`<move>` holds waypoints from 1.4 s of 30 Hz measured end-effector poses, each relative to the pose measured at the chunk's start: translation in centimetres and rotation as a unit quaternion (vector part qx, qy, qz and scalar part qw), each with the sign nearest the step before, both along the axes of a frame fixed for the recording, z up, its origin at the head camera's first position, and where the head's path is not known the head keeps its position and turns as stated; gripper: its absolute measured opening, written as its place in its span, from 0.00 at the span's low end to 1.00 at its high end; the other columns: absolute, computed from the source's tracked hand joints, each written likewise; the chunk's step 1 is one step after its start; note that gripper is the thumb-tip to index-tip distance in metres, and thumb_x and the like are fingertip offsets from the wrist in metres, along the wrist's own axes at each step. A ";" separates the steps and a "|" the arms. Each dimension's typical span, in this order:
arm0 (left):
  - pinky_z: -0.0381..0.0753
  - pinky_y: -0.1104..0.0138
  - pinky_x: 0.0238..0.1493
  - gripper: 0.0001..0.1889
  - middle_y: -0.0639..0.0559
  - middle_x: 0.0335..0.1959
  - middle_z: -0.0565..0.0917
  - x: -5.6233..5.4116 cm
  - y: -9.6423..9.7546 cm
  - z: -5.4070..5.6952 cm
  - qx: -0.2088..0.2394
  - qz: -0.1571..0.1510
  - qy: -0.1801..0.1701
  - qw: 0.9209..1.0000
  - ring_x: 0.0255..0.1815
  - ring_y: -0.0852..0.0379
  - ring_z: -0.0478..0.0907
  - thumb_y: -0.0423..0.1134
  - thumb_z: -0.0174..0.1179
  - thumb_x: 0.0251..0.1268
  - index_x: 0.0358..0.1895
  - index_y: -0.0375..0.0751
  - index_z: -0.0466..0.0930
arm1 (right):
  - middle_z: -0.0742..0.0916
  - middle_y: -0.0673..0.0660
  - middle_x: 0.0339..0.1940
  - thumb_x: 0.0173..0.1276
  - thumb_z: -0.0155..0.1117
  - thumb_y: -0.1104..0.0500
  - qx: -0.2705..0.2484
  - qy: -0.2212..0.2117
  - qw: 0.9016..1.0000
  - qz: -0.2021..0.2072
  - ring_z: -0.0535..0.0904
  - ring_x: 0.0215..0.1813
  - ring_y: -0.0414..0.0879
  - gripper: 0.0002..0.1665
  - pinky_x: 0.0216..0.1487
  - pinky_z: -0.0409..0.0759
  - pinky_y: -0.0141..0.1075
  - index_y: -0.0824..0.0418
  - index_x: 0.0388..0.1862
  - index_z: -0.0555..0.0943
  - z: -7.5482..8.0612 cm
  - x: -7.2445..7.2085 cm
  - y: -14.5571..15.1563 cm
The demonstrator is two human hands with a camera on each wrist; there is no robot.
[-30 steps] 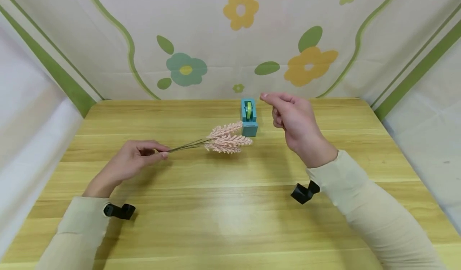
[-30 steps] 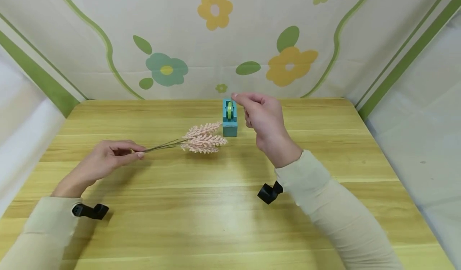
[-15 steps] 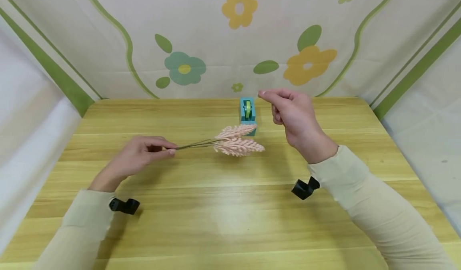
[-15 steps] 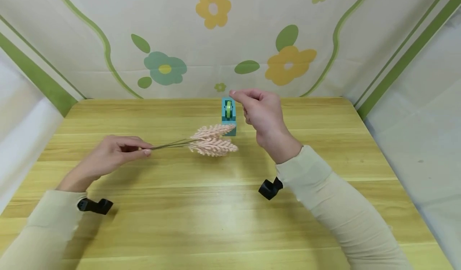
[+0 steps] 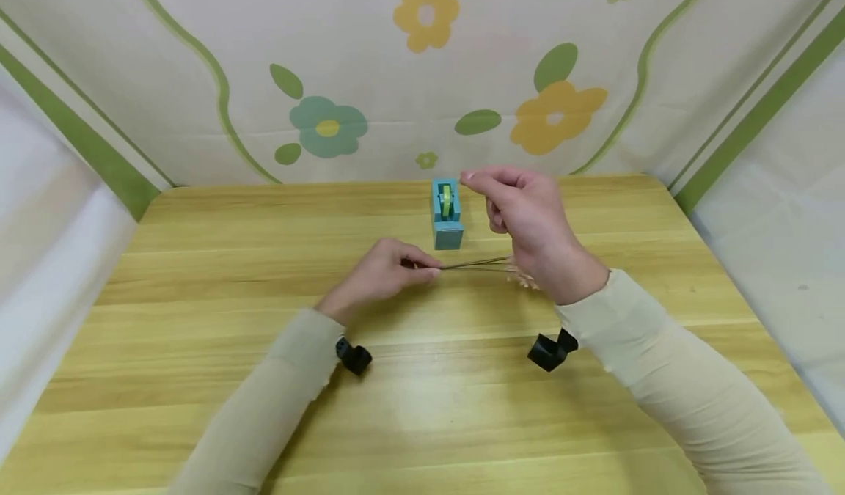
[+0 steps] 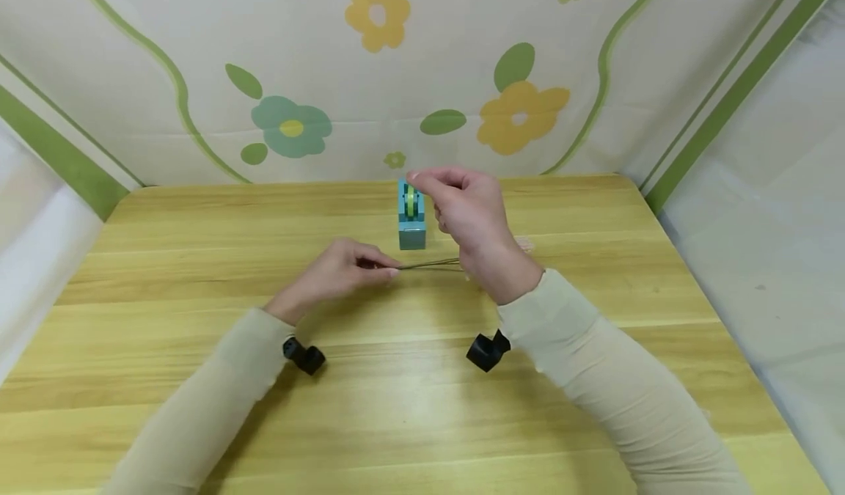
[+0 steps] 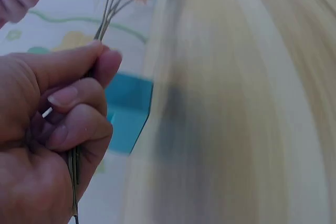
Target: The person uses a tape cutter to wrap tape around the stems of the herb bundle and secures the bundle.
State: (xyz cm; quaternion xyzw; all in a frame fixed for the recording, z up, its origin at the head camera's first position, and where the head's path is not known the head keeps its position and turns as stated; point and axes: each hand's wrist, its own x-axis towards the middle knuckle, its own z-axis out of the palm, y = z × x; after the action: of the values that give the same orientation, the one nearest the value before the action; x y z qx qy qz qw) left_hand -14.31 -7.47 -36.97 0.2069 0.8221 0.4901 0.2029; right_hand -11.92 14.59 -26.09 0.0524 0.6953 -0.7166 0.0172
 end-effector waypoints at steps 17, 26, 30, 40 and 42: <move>0.77 0.68 0.40 0.12 0.46 0.48 0.92 0.0 2.6 -0.2 0.008 -0.008 -0.041 0.999 0.40 0.56 0.78 0.41 0.64 0.81 0.55 0.41 0.93 | 0.82 0.44 0.26 0.75 0.74 0.55 0.021 -0.001 1.000 0.019 0.63 0.21 0.39 0.07 0.28 0.64 0.30 0.58 0.42 0.91 -0.3 1.1 -1.0; 0.77 0.65 0.43 0.11 0.40 0.42 0.91 0.9 2.2 1.3 0.046 -0.014 -0.056 0.997 0.41 0.51 0.80 0.39 0.63 0.81 0.51 0.35 0.90 | 0.81 0.44 0.26 0.76 0.73 0.55 0.030 -0.011 0.999 0.023 0.64 0.21 0.38 0.10 0.28 0.66 0.30 0.62 0.46 0.89 -1.1 2.6 -0.9; 0.73 0.66 0.37 0.12 0.44 0.38 0.90 1.0 1.7 2.3 0.069 0.004 -0.073 0.995 0.34 0.54 0.74 0.41 0.64 0.81 0.50 0.34 0.90 | 0.82 0.44 0.29 0.76 0.73 0.54 0.038 -0.037 0.998 0.027 0.65 0.23 0.38 0.12 0.30 0.68 0.30 0.61 0.49 0.89 -1.9 3.7 -0.9; 0.64 0.66 0.30 0.11 0.48 0.36 0.87 1.3 0.6 4.1 0.074 0.011 -0.118 0.990 0.24 0.57 0.62 0.42 0.64 0.81 0.49 0.40 0.92 | 0.78 0.43 0.20 0.76 0.74 0.52 0.041 -0.068 0.996 0.032 0.66 0.23 0.39 0.13 0.29 0.69 0.31 0.60 0.50 0.90 -4.0 5.6 -0.6; 0.65 0.66 0.31 0.10 0.49 0.35 0.87 1.4 0.6 4.1 0.074 0.013 -0.120 0.990 0.24 0.57 0.63 0.41 0.65 0.80 0.49 0.39 0.92 | 0.79 0.43 0.22 0.75 0.74 0.52 0.037 -0.068 0.997 0.031 0.66 0.24 0.39 0.13 0.29 0.69 0.30 0.60 0.49 0.90 -4.2 5.7 -0.6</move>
State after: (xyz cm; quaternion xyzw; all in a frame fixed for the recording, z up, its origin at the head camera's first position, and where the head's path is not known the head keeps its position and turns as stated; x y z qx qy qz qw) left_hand -12.94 -6.85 -32.90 0.1507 0.7562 0.5730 0.2778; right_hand -6.27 13.99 -30.28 0.0798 0.7202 -0.6840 0.0843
